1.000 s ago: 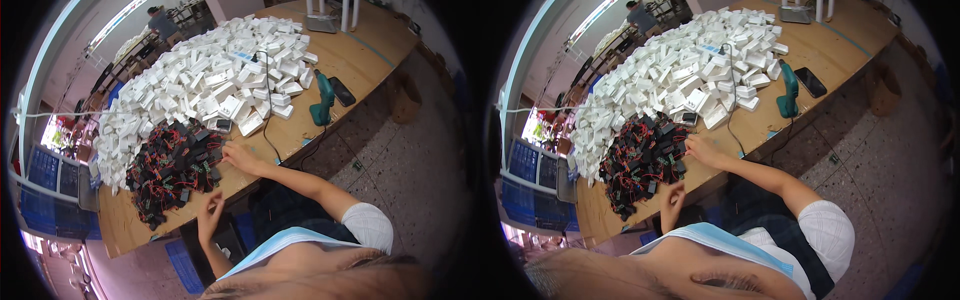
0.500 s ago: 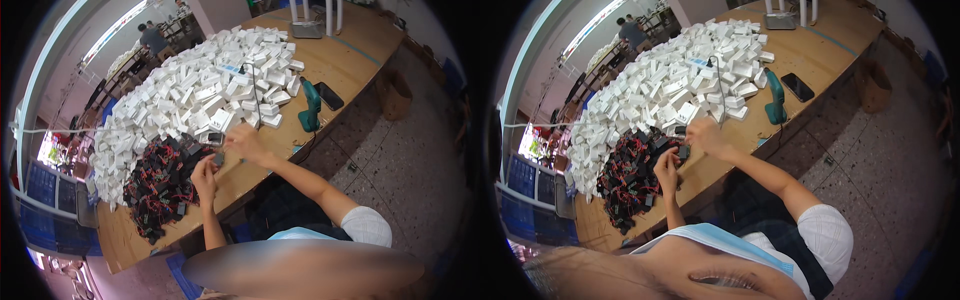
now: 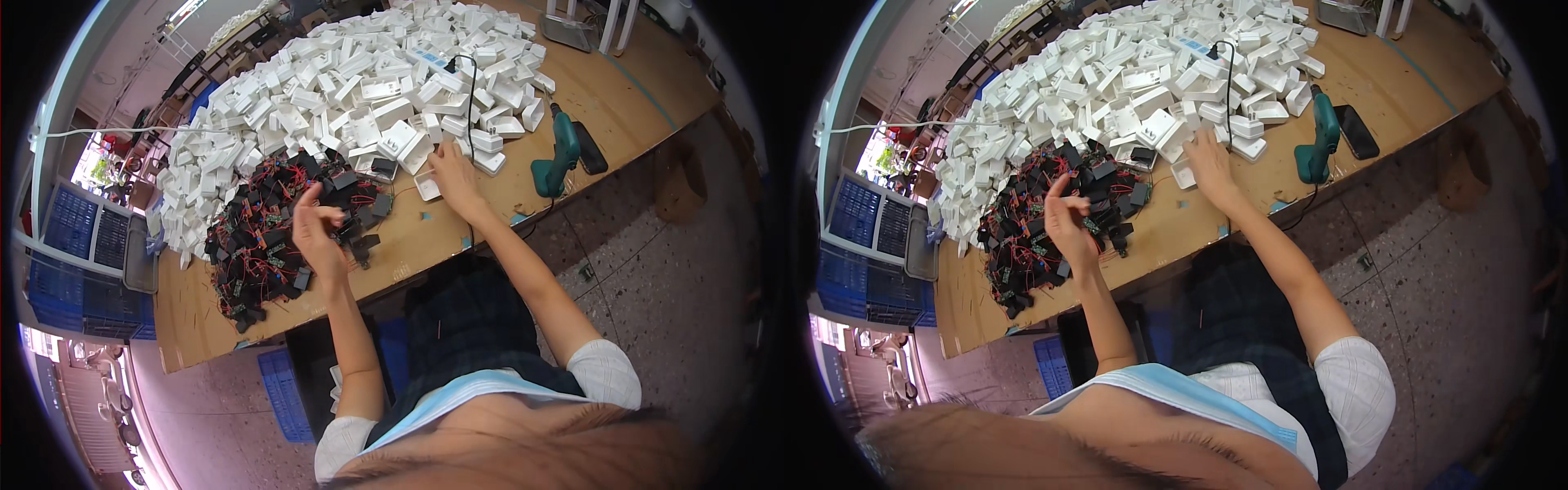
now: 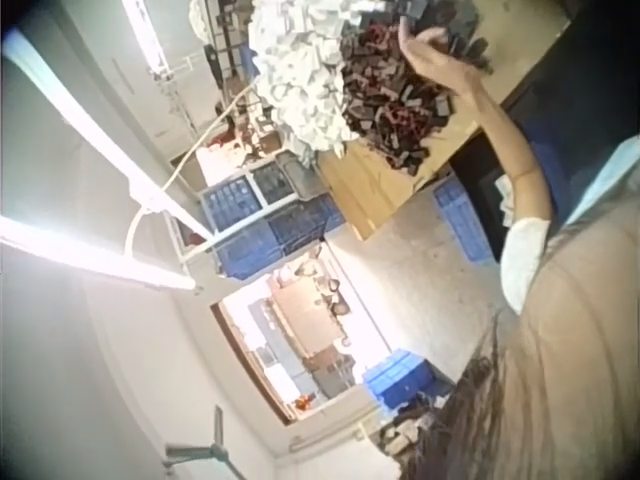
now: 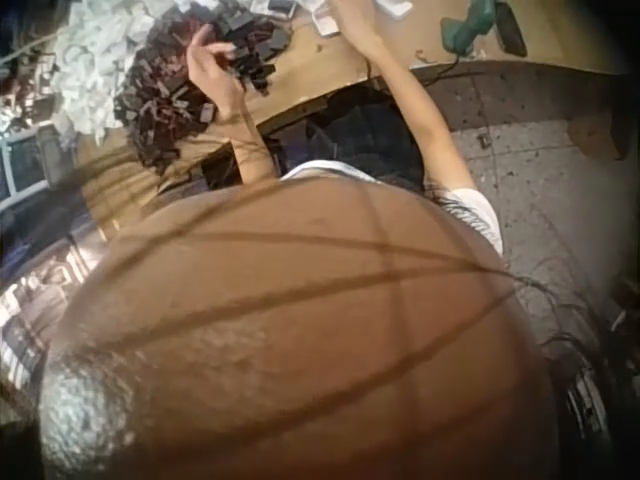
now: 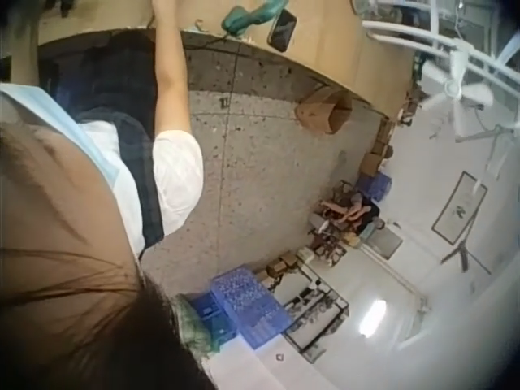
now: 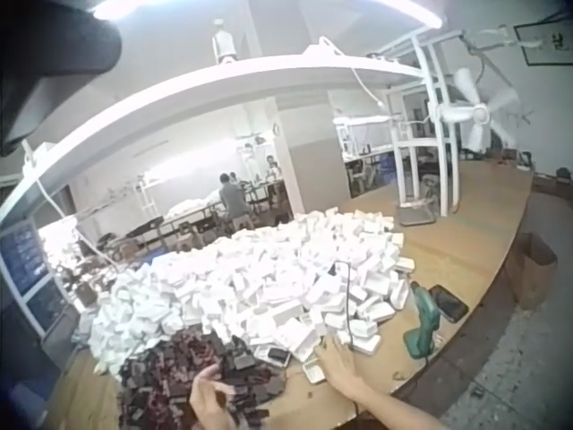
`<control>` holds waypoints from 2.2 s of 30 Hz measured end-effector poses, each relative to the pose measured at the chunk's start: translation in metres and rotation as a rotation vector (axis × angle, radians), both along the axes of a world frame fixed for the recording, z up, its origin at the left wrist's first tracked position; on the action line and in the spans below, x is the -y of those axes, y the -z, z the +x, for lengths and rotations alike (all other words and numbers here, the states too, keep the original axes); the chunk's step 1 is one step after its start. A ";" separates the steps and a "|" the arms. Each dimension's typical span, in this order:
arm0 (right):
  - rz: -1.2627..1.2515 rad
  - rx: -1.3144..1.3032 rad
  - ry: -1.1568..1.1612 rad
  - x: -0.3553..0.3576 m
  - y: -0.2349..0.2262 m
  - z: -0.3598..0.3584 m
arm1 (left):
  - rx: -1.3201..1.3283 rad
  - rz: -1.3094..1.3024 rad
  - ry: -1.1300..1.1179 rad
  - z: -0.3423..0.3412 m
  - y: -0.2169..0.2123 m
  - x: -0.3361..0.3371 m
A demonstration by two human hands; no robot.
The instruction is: Soldering wires to electronic components and placing them into plastic cases at a manual workstation.
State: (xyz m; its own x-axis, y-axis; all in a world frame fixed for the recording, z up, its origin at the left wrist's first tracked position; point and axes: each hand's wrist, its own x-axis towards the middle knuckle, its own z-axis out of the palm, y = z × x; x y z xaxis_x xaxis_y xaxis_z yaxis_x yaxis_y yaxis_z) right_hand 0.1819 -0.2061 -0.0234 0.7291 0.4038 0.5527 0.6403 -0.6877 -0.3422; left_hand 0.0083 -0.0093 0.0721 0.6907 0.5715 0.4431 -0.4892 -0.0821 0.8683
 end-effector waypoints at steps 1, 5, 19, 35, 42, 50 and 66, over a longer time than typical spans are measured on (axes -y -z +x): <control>0.006 0.030 -0.024 0.003 0.003 -0.001 | -0.002 -0.001 0.003 -0.002 -0.001 0.011; 0.199 -0.122 -0.104 0.004 -0.019 -0.035 | -0.321 0.692 -0.191 -0.004 0.030 0.027; 0.299 -0.293 -0.599 0.029 0.011 -0.034 | -0.205 0.705 -0.142 0.014 0.100 0.090; 0.822 -0.135 0.215 0.090 0.043 -0.091 | -0.322 0.865 -0.234 0.013 0.097 0.100; 0.680 0.018 0.551 0.121 0.047 -0.081 | -0.182 1.100 -0.442 0.028 0.108 0.101; 0.836 -0.254 0.507 0.179 0.023 0.003 | -0.210 0.975 -0.407 0.043 0.110 0.100; 1.055 -0.714 -0.237 0.162 -0.001 -0.176 | -0.278 1.022 -0.449 0.047 0.105 0.109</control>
